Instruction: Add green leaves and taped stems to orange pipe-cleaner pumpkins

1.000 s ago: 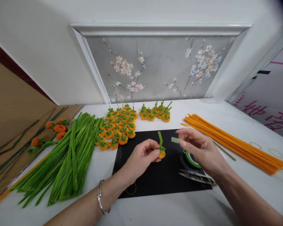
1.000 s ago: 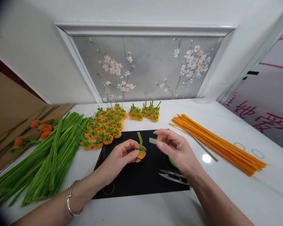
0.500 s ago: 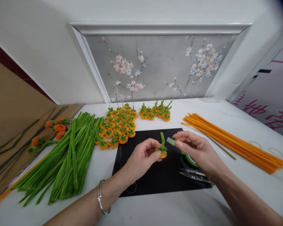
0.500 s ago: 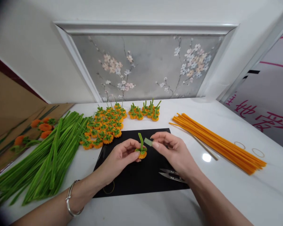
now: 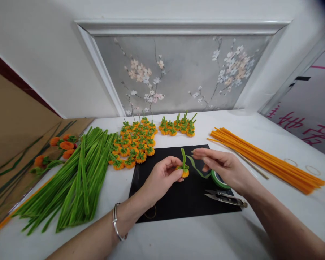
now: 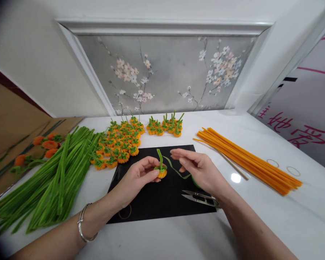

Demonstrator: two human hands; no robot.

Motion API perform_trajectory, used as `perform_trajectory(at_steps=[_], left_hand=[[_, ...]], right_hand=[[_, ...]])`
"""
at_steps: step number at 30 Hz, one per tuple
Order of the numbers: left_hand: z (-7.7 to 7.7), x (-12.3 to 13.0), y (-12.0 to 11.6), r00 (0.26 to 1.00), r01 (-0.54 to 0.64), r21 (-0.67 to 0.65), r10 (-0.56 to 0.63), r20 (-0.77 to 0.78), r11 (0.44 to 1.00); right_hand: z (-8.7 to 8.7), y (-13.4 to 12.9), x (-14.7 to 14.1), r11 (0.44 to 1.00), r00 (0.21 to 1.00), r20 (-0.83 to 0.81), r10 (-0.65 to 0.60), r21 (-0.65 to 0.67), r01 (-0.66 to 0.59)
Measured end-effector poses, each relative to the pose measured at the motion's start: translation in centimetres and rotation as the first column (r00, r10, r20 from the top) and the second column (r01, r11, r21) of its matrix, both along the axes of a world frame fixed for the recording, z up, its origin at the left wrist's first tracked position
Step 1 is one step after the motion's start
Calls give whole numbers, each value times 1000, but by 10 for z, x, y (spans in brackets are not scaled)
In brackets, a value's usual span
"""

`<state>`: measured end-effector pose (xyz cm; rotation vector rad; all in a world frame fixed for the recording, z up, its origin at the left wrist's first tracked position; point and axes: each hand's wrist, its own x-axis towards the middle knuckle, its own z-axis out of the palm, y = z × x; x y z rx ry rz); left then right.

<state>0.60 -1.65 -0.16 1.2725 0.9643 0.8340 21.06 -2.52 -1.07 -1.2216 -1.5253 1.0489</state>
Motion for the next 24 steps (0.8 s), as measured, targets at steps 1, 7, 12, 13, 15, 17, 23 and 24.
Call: perform_trajectory(at_steps=[1,7,12,13,15,17,23,24], left_hand=[[0,0,0,1000,-2,-6,2,2,1000],[-3,-2,2,1000,-5,-24,5,15,1000],[-3,-1,2,1000,-6,-17,6,16,1000],[-2,-1,2,1000,-3,-18,3,16,1000],[-2,-1,2,1000,4,-24,-3,18,1000],[-2,-1,2,1000,13,-33,-12,23,999],[-4,-2,3,1000,15,-33,-15,28,999],[-4,-3,4,1000,11,-31,-10,27,999]], right_hand=[[0,1,2,999,999,34,-21,25,20],[0,6,14,982,973,187,-137,157,108],[0,-3,3,993,915,398,69,61,-101],[-1,-4,0,992,907,415,77,60,-112],[-4,-6,-8,993,901,433,43,81,-86],[-8,-5,-16,990,898,441,-7,128,-55],[-14,-1,-18,988,936,349,-44,157,-13],[-14,1,-16,991,952,303,-45,136,4]])
